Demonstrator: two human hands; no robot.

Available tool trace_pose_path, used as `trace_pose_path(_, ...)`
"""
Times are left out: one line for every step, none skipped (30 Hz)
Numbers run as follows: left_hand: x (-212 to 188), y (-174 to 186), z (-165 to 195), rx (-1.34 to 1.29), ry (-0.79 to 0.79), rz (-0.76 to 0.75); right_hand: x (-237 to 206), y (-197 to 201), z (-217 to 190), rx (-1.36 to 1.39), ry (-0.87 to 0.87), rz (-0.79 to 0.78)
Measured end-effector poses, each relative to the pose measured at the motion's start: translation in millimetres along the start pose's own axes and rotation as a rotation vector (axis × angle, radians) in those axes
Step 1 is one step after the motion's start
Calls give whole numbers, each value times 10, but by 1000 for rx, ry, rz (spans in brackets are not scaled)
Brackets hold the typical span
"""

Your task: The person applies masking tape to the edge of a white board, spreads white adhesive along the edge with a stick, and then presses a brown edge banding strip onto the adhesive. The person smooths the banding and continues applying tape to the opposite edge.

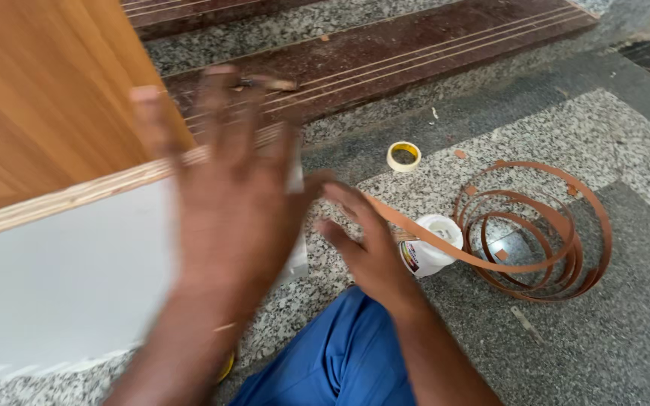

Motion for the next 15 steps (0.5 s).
trace_pose_path(-29,-71,-144,-6,49,-154,-235,135,122,0,-132,7)
trace_pose_path(-86,-148,-284,-7,96,-315,-510,266,293,32,-345,31)
trace_pose_path(-138,-238,-380,-6,148,-472,-797,402,483,62,-553,49)
trace_pose_path(-180,-269,-398,15,113,-404,-1100,536,668,-19,-764,46)
trace_pose_path(-223,-280,-390,39,79,-338,-1353,634,869,-101,-974,39)
trace_pose_path(-251,-277,-380,57,46,-273,-1563,709,1057,157,-1015,225)
trace_pose_path(-266,-275,-364,72,53,-260,-1762,765,1216,412,-1043,417)
trace_pose_path(-277,-257,-332,86,59,-246,-1917,801,1348,667,-1053,615)
trace_pose_path(-269,-230,-303,97,65,-229,-1990,863,1438,741,-1005,679)
trace_pose_path(-260,-197,-275,87,69,-230,-2022,917,1502,815,-953,741)
trace_pose_path(-248,-162,-257,83,75,-228,-2015,979,1536,892,-892,798)
trace_pose_path(-232,-128,-249,85,84,-229,-1965,1077,1530,819,-820,790)
trace_pose_path(-216,-97,-240,82,76,-214,-1882,1189,1502,747,-751,778)
trace_pose_path(-203,-76,-236,81,71,-199,-1773,1302,1459,675,-680,762)
trace_pose_path(-194,-59,-234,79,67,-184,-1661,1400,1413,644,-660,754)
Point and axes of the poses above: each hand's wrist, its own x-axis towards the middle knuckle, its own y-axis out of the back of the hand, z = x × y, the point moved 3 cm from there along x, towards the middle knuckle, and after that the axes turned 13 degrees about -z, right-handed, at the moved point
